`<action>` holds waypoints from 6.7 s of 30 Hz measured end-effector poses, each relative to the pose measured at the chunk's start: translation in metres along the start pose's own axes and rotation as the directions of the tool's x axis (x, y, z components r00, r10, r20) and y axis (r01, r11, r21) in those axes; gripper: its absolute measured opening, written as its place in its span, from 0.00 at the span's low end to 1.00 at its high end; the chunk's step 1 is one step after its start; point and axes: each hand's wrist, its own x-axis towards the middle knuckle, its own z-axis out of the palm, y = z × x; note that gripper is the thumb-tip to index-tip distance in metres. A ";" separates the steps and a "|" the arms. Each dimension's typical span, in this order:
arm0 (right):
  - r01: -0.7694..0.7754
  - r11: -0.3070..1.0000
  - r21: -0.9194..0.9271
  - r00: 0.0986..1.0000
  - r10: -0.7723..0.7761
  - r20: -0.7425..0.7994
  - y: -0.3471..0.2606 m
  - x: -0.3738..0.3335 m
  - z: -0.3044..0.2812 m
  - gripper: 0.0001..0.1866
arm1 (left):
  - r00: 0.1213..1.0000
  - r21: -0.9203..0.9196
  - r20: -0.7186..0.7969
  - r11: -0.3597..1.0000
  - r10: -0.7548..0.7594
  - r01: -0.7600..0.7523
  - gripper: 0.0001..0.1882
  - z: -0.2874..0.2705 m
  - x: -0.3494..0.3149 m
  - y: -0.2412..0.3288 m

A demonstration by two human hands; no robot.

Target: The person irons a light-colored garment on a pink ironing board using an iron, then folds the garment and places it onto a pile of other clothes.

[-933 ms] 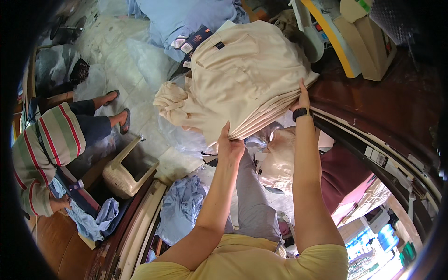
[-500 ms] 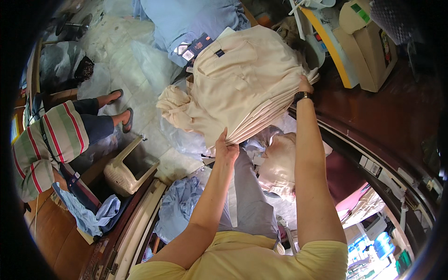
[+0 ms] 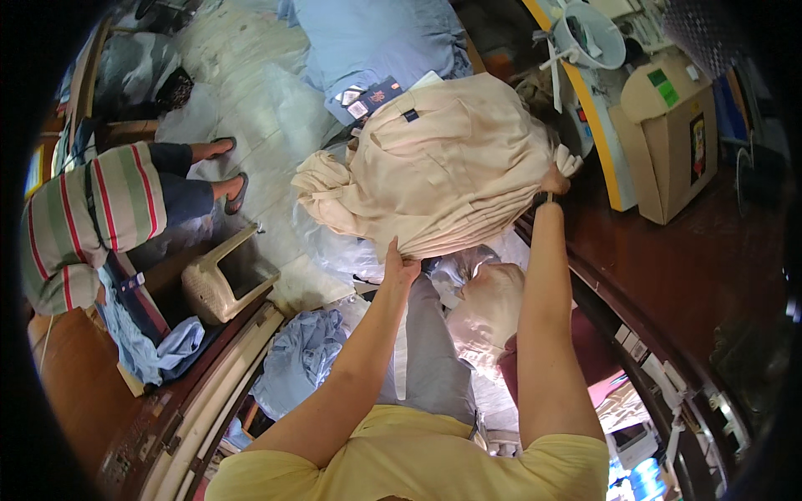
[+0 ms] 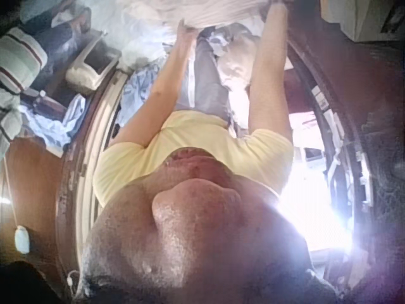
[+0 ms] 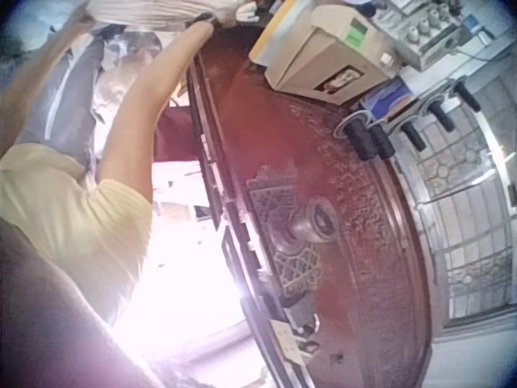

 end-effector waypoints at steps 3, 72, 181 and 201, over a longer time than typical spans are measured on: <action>-0.152 0.963 0.221 0.988 0.149 0.030 -0.033 -0.058 -0.033 0.38 | 0.994 0.065 0.002 0.992 0.106 -0.106 0.12 0.008 -0.019 0.000; 0.507 0.501 0.701 0.861 -0.317 -0.397 -0.535 -0.755 0.136 0.27 | 0.700 0.380 0.643 0.663 0.312 -0.645 0.12 0.556 -0.319 0.690; 0.108 0.010 0.994 0.765 0.638 -0.089 -1.044 -0.442 1.045 0.28 | 0.864 0.942 0.217 -0.136 -0.453 -0.308 0.24 1.653 0.153 0.996; -0.090 -0.486 0.869 0.573 0.688 0.444 -1.043 -0.415 1.145 0.28 | 0.957 0.999 -0.048 -0.002 -0.288 0.050 0.27 1.597 0.186 0.986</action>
